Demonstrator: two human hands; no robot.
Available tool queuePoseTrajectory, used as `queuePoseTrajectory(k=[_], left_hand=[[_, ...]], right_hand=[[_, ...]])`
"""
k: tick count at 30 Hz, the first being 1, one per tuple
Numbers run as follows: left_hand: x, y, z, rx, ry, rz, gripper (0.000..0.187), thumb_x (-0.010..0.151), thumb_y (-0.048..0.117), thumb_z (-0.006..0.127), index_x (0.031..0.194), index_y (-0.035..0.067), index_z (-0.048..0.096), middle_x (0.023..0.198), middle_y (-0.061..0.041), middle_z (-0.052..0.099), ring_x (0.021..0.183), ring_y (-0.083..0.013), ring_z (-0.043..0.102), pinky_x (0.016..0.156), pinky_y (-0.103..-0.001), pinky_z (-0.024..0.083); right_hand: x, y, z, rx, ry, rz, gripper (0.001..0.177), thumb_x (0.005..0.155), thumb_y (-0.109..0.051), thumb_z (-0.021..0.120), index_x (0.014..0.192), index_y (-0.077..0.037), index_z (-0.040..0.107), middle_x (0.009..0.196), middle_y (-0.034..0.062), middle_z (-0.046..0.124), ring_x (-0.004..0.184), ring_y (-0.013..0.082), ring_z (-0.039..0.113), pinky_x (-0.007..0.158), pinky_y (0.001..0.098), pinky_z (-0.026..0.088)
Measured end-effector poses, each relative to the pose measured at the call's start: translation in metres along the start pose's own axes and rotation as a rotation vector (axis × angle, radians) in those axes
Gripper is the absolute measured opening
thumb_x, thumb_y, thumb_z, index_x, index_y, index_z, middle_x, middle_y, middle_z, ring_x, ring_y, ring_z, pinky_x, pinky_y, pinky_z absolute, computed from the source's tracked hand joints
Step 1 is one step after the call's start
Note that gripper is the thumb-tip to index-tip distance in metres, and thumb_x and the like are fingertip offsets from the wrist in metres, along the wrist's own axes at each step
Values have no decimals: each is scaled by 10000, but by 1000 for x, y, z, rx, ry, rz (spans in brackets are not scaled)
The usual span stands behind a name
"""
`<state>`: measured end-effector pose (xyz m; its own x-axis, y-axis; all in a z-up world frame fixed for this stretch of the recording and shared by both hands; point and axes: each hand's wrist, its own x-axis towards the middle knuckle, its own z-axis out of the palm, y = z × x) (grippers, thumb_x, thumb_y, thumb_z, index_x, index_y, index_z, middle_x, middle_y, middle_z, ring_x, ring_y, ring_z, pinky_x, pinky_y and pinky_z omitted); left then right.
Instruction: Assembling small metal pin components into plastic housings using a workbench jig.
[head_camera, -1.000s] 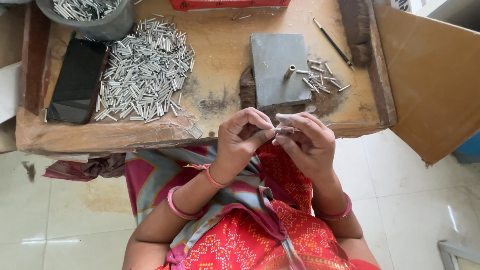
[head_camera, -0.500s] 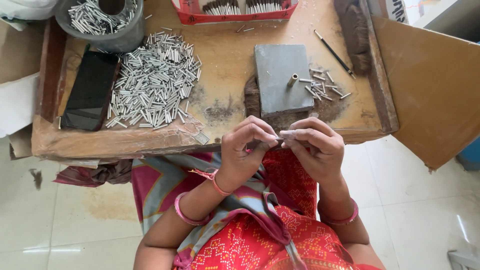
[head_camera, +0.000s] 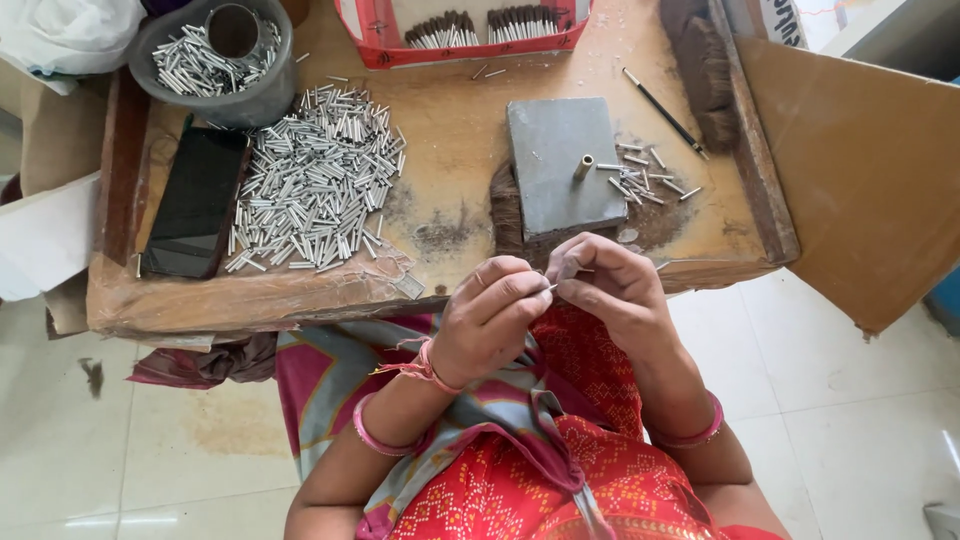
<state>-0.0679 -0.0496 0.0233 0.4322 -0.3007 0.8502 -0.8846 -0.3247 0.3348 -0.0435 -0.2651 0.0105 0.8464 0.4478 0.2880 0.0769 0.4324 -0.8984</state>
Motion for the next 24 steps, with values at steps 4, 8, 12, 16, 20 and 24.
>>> queuePoseTrajectory(k=[4, 8, 12, 16, 20, 24], left_hand=[[-1, -4, 2, -60, 98, -102, 236, 808, -103, 690, 1011, 13, 661, 1030, -124, 673, 978, -318, 672, 877, -405, 568], [-1, -4, 5, -260, 189, -274, 203, 858, -107, 733, 985, 32, 659, 982, -91, 685, 922, -238, 676, 804, -330, 569], [-2, 0, 10, -428, 177, -421, 160, 892, -46, 776, 980, 25, 662, 958, -84, 685, 882, -164, 669, 752, -270, 566], [-5, 1, 15, -524, 157, -504, 127, 908, -23, 763, 974, 12, 660, 948, -84, 680, 859, -136, 652, 751, -257, 535], [-5, 0, 19, -562, 142, -567, 75, 955, 16, 731, 953, 5, 657, 910, -70, 673, 833, -119, 638, 751, -250, 517], [-2, 2, 21, -507, 111, -583, 88, 964, 44, 726, 924, 18, 653, 867, -58, 669, 789, -114, 643, 728, -246, 515]], right_hand=[[1, -2, -5, 13, 40, -40, 57, 1016, 67, 617, 1063, 38, 604, 1122, 115, 602, 1053, 139, 596, 968, 269, 487], [2, -3, 9, -156, 80, -130, 123, 996, 68, 640, 1101, 24, 592, 1122, 104, 611, 1030, 113, 604, 916, 239, 521], [-5, -4, 14, -536, 131, -249, 165, 927, 90, 695, 1072, 26, 651, 1075, 91, 639, 941, 84, 623, 793, 207, 536], [-5, -9, 14, -670, 173, -298, 120, 904, 102, 721, 992, 25, 694, 1010, 100, 676, 853, 81, 639, 726, 197, 529], [2, -18, 19, -730, 170, -416, 138, 856, 72, 740, 970, 21, 680, 996, 102, 678, 899, 156, 671, 854, 293, 551], [3, -22, 20, -881, 160, -562, 161, 815, 34, 793, 919, -14, 680, 923, 73, 694, 909, 215, 681, 1076, 458, 525]])
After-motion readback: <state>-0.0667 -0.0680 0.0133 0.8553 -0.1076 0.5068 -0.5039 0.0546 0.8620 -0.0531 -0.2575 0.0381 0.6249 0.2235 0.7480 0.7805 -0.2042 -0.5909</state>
